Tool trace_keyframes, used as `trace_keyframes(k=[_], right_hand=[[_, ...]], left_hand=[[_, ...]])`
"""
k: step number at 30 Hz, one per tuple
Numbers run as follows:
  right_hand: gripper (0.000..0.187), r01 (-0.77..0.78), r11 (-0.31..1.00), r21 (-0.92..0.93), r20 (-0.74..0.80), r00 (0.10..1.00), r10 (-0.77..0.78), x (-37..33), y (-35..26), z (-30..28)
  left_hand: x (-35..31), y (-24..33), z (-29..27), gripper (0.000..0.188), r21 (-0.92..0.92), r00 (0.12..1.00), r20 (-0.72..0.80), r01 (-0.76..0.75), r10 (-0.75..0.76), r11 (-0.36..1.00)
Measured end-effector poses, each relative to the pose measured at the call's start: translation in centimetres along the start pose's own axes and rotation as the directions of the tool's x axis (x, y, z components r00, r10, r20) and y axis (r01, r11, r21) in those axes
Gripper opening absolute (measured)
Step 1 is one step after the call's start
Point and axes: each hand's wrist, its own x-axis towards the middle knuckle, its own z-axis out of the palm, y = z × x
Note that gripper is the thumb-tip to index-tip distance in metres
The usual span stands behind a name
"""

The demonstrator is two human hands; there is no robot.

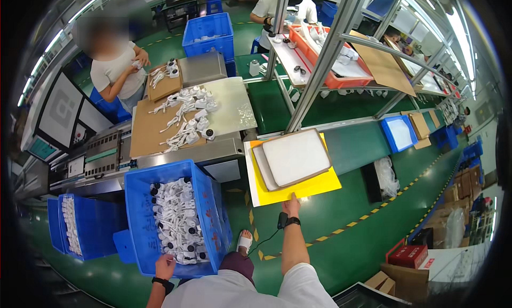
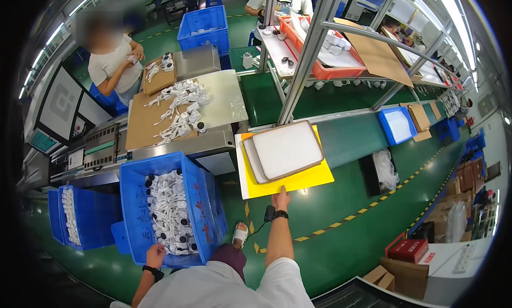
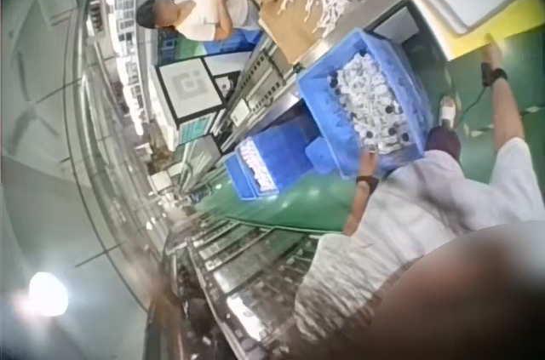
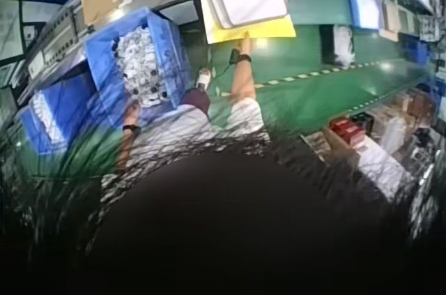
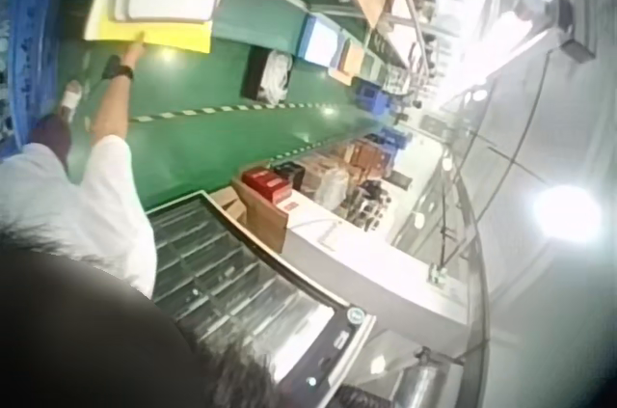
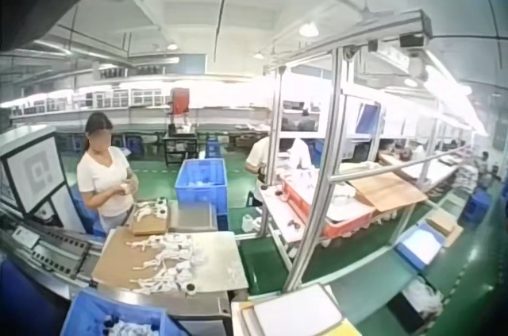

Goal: Sorting and placing electronic components into bins and plastic bags on a production line.

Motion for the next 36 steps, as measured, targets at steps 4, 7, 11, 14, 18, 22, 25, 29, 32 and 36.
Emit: trace_keyframes(k=[4, 7, 11, 14, 18, 22, 25, 29, 32, 36], right_hand=[[0.026, 0.229, 0.973, -0.028, -0.005, 0.973, -0.229, -4.4, -5.7, 2.7], [0.024, 0.343, 0.933, -0.112, 0.004, 0.939, -0.345, -7.2, -10.4, 3.3], [0.024, 0.380, 0.907, -0.185, 0.039, 0.924, -0.379, -10.2, -14.5, 2.3], [0.024, 0.382, 0.902, -0.202, 0.048, 0.923, -0.381, -12.6, -15.8, 1.4], [0.020, 0.415, 0.899, -0.139, 0.043, 0.910, -0.413, -17.5, -16.4, 0.4], [0.018, 0.444, 0.896, -0.006, 0.072, 0.894, -0.442, -24.1, -16.9, 0.2], [0.018, 0.444, 0.892, 0.081, 0.146, 0.880, -0.451, -28.3, -15.8, 0.5], [0.031, 0.424, 0.902, 0.085, 0.345, 0.836, -0.426, -38.0, -12.3, 5.8], [0.037, 0.429, 0.901, 0.069, 0.351, 0.834, -0.425, -44.9, -8.9, 10.6], [0.038, 0.462, 0.887, 0.019, 0.432, 0.796, -0.424, -49.4, -4.8, 14.0]], left_hand=[[-1.5, 2.1, 0.5, 0.021, -0.005, 1.000, -0.003, -0.003, 0.003, 1.000], [-1.1, 2.1, 0.9, 0.021, -0.020, 1.000, 0.016, -0.013, 0.013, 1.000], [-0.9, 2.0, 2.3, 0.021, -0.053, 1.000, 0.016, -0.016, 0.017, 0.998], [-1.0, 2.7, 2.6, 0.021, -0.073, 1.000, 0.009, -0.029, 0.030, 0.997], [-0.5, 4.0, 2.8, 0.024, -0.092, 0.997, 0.027, -0.064, 0.067, 0.994], [0.3, 6.8, 2.5, 0.039, -0.192, 0.990, 0.093, -0.083, 0.103, 0.978], [1.1, 12.7, 1.1, 0.078, -0.213, 0.930, 0.107, -0.323, 0.350, 0.922], [1.8, 21.9, -2.1, 0.098, -0.234, 0.826, -0.037, -0.555, 0.563, 0.798], [2.2, 23.1, -4.1, 0.092, -0.127, 0.715, -0.364, -0.673, 0.597, 0.729], [4.4, 15.8, -8.3, 0.081, -0.085, 0.718, -0.224, -0.688, 0.659, 0.721]])
